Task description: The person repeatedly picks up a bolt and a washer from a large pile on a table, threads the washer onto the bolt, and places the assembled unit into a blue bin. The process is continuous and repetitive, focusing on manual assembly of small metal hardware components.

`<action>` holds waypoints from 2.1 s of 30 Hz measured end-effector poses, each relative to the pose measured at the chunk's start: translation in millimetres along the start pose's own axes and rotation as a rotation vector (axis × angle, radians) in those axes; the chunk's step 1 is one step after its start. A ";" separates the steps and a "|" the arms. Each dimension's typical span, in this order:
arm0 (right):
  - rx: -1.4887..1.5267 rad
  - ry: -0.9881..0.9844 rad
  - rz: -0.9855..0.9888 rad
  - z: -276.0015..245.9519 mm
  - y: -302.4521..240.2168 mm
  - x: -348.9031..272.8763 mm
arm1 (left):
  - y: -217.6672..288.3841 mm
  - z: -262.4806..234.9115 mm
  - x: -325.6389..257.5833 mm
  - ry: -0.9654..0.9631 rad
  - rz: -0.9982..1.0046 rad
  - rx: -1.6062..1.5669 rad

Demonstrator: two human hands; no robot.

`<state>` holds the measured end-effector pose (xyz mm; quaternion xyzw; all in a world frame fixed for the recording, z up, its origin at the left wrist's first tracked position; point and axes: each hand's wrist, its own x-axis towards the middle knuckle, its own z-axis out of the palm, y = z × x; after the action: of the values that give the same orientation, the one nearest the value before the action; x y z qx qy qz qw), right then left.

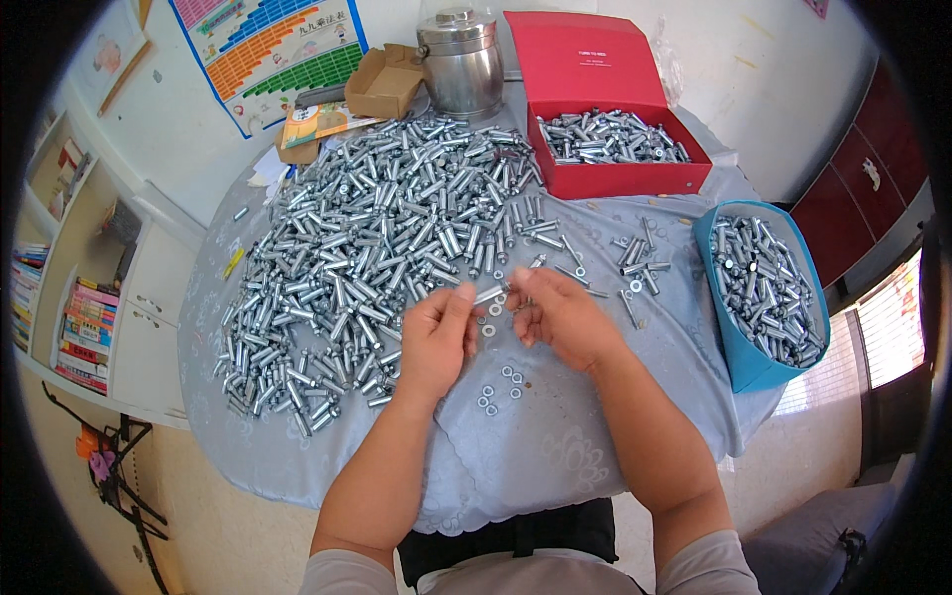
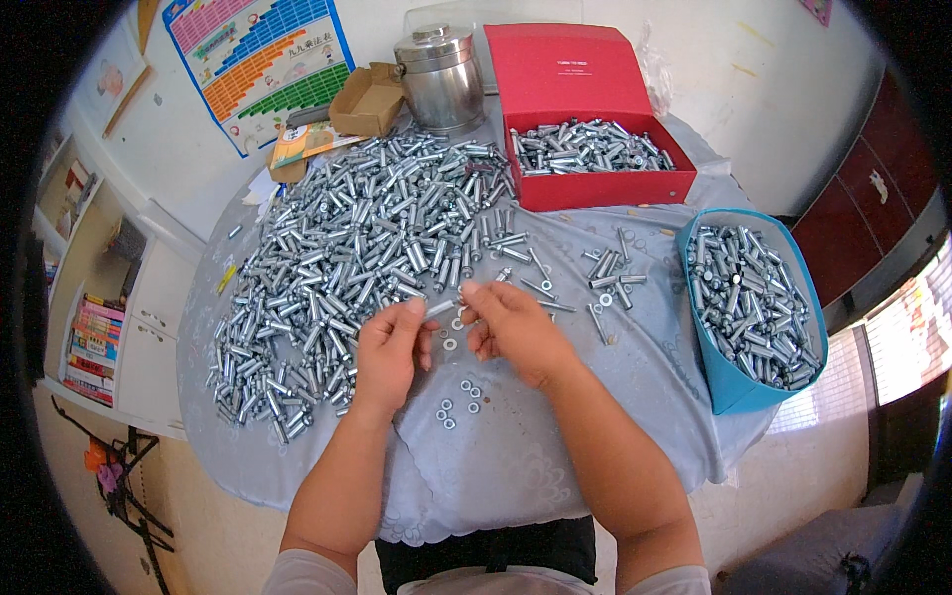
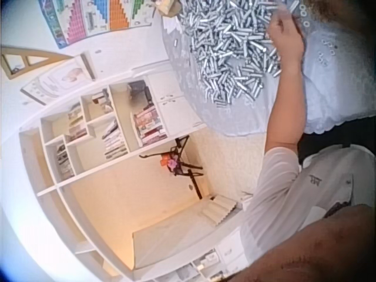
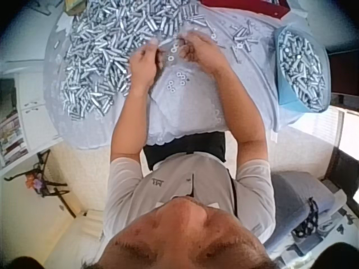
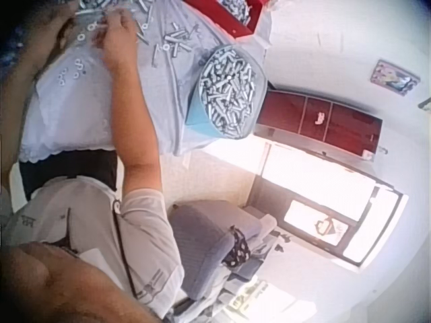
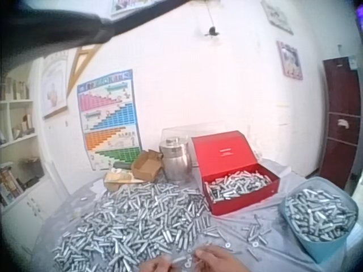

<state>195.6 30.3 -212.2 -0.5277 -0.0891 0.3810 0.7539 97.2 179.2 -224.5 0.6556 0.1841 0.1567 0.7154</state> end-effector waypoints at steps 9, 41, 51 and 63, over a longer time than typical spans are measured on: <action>-0.045 0.080 -0.021 -10.0 2.8 5.3 | -6.5 -4.2 4.6 0.056 0.037 -0.110; 0.248 0.828 -0.547 -49.1 -21.0 14.0 | 5.7 -44.9 5.2 0.242 0.537 1.261; 0.226 0.809 -0.600 -47.2 -19.7 14.2 | 13.2 -35.3 7.3 0.244 0.499 0.985; 0.279 0.868 -0.621 -50.9 -16.2 15.8 | 6.2 -25.9 8.6 0.015 0.113 -0.360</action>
<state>241.6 1.4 -224.2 -0.4803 0.1298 -0.1034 0.8613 92.8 206.5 -220.8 0.5252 0.1216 0.2319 0.8097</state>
